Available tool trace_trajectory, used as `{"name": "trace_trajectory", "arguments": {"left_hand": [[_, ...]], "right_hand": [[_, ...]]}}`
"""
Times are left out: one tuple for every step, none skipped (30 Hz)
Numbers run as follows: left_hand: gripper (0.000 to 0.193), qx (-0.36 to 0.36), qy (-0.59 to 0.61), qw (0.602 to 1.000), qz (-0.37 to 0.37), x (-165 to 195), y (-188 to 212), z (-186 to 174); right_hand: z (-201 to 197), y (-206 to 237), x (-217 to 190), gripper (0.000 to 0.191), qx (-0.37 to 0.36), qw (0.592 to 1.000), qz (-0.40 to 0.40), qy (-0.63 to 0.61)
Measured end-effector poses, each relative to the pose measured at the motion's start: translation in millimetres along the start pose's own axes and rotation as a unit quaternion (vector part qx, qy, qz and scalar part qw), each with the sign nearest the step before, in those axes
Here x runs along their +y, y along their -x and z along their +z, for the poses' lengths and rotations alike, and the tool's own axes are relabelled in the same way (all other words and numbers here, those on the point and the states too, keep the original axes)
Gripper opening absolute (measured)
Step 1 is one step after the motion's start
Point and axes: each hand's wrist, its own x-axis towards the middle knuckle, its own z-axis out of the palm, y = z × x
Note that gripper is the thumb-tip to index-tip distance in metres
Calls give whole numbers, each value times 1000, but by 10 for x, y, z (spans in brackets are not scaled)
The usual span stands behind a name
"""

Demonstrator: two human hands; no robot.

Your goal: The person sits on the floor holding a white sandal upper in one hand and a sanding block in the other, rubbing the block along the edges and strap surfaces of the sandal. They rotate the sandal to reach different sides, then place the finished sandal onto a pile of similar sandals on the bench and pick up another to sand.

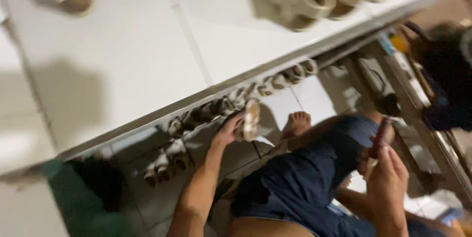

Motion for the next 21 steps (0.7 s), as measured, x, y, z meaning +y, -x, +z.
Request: {"name": "trace_trajectory", "arguments": {"left_hand": [[64, -81, -25, 995, 59, 129, -178, 340], [63, -166, -47, 979, 111, 202, -305, 726], [63, -186, -49, 973, 129, 217, -399, 1144], [66, -210, -52, 965, 146, 242, -467, 1555], [64, -250, -48, 958, 130, 262, -515, 1937], [64, -288, -42, 950, 109, 212, -550, 2307], [64, -324, -35, 941, 87, 139, -574, 2646], [65, -314, -61, 945, 70, 16, -584, 2930], [66, -302, -89, 948, 57, -83, -629, 3165], [67, -287, -117, 950, 49, -165, -677, 3355], [69, -276, -153, 947, 58, -259, -767, 3503], [71, -263, -189, 944, 66, -392, -835, 3587], [73, -251, -222, 939, 79, -503, -882, 3659], [73, -247, -250, 931, 98, -583, -970, 3696], [73, -241, -276, 923, 116, -650, -1022, 3710], [73, -232, -302, 915, 133, -710, -1088, 3691], [73, -234, -309, 914, 120, -741, -1118, 3684], [74, -236, -316, 912, 109, -765, -1166, 3657], [74, -240, -321, 911, 99, -765, -1182, 3649], [74, -247, -327, 906, 110, -770, -1210, 3634], [74, -251, -331, 901, 121, -764, -1218, 3629]], "right_hand": [[-69, -3, -7, 35, -6, 1000, -9, -27], [-155, 23, -23, 35, 0, 999, -20, -43], [-225, 39, -32, 35, 9, 998, -34, -60], [-291, 40, -41, 35, 19, 995, -51, -78], [-368, 40, -62, 35, 48, 996, -49, -58], [-466, 56, -79, 36, 78, 995, -42, -37], [-545, 44, -94, 36, 90, 994, -58, -14], [-635, 55, -106, 35, 101, 992, -70, 11], [-715, 47, -115, 36, 106, 990, -84, 26], [-766, 37, -111, 38, 107, 989, -97, 40], [-808, 5, -110, 39, 108, 986, -114, 60], [-834, -14, -90, 40, 107, 983, -127, 81], [-844, -45, -82, 42, 102, 979, -141, 103], [-844, -101, -51, 41, 103, 969, -179, 136], [-832, -139, -39, 41, 101, 957, -213, 170], [-819, -197, 1, 40, 95, 944, -243, 203], [-818, -232, 8, 40, 93, 936, -254, 225], [-825, -281, 44, 40, 87, 927, -267, 248], [-850, -290, 48, 39, 83, 917, -282, 271], [-875, -305, 76, 39, 86, 915, -287, 271], [-918, -294, 83, 40, 86, 913, -293, 271]]}}
